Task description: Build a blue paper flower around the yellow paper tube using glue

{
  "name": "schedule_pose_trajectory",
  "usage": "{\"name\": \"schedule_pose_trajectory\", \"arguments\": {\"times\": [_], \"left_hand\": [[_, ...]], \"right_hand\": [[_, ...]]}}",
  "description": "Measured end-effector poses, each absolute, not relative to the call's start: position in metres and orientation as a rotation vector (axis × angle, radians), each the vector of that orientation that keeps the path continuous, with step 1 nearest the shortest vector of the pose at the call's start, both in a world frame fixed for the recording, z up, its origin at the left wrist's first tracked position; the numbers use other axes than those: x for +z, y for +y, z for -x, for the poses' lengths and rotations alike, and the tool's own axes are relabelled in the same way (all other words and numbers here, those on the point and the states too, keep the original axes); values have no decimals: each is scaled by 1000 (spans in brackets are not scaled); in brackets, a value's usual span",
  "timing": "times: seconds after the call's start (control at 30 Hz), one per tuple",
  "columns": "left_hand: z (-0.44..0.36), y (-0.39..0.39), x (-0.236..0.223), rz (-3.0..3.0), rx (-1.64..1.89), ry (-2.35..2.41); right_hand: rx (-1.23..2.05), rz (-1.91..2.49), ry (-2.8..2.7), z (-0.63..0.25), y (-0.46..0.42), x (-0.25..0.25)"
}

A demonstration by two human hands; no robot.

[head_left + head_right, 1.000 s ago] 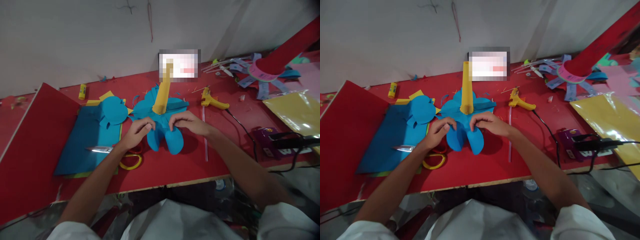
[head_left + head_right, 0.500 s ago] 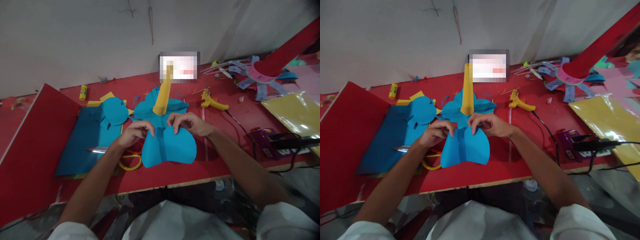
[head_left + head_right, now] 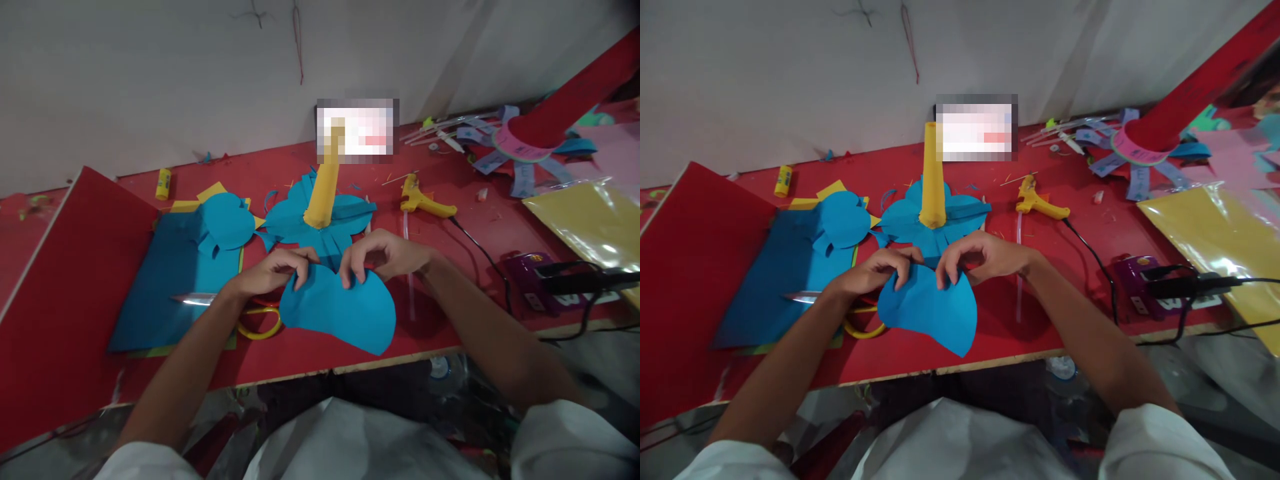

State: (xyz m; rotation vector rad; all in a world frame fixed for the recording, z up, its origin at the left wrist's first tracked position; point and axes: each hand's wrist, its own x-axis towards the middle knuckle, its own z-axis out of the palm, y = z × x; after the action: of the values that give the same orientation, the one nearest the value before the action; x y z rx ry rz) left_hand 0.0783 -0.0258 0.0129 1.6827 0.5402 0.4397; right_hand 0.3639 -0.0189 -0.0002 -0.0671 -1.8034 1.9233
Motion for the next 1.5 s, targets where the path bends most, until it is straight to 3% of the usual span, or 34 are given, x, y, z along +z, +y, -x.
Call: {"name": "schedule_pose_trajectory", "arguments": {"times": [0.73,1.5], "left_hand": [[-72,-22,1,-1648,555,470],[-77,-23,-11,-1509,888,630]], "right_hand": [[1854,-34,-1850,-370,-12,3],[1506,257,-2230,-364,-15,-3]]}}
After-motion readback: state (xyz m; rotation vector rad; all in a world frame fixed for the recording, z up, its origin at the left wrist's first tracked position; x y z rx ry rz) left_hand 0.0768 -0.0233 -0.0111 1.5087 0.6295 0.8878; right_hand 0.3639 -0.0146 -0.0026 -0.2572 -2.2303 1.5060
